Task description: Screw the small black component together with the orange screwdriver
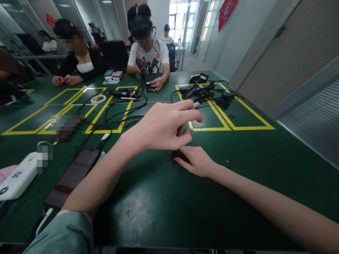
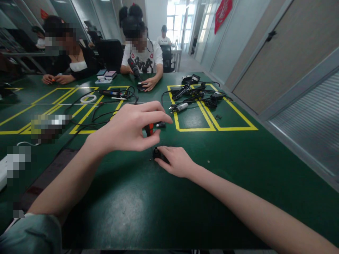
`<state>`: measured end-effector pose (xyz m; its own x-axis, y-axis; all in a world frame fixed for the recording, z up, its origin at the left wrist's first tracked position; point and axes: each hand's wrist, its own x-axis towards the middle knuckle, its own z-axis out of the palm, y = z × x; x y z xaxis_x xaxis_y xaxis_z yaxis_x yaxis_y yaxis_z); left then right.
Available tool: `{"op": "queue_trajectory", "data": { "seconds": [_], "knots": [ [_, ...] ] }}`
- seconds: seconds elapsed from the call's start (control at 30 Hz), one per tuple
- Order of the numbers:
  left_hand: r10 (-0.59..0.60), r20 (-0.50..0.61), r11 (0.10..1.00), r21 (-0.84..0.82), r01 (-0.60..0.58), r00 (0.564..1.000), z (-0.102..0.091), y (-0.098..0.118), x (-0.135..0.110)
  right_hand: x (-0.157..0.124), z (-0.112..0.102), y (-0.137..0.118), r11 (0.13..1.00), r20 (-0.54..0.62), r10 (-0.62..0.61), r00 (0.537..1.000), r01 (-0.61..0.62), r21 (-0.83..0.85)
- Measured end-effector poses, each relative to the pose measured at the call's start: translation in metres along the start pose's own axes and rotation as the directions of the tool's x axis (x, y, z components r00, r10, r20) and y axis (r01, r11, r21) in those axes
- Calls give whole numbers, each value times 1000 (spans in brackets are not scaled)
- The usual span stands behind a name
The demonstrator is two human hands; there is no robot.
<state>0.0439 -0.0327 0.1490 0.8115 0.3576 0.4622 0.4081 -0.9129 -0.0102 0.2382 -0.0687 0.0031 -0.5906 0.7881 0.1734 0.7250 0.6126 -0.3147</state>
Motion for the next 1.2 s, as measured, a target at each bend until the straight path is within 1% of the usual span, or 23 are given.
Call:
{"op": "queue_trajectory", "data": {
  "seconds": [0.1, 0.3, 0.5, 0.67, 0.93, 1.07, 1.2],
  "knots": [
    [21, 27, 1000, -13, -20, 999, -1, 2, 0, 0, -1, 0, 1000, -1, -3, 1000, 3, 0],
    [-7, -2, 1000, 10, 7, 1000, 1, 2, 0, -1, 0, -1, 1000, 13, 3, 1000, -3, -9],
    [37, 27, 999, -4, -37, 999, 0, 2, 0, -2, 0, -1, 1000, 11, -3, 1000, 3, 5],
    [-1, 17, 1000, 29, 1, 1000, 0, 2, 0, -2, 0, -1, 1000, 4, -7, 1000, 7, 9],
    [-14, 120, 1000, -11, 15, 993, -9, 5, -2, -3, 1, 1, 999, -19, -37, 999, 37, 15],
    [-58, 108, 998, 24, 56, 992, -8, 7, -1, -4, 2, 2, 999, -35, -49, 998, 50, 16],
    [-36, 111, 999, 4, 36, 993, -8, 8, 0, -4, 5, 3, 999, -57, -46, 997, 46, 5]
  ]
}}
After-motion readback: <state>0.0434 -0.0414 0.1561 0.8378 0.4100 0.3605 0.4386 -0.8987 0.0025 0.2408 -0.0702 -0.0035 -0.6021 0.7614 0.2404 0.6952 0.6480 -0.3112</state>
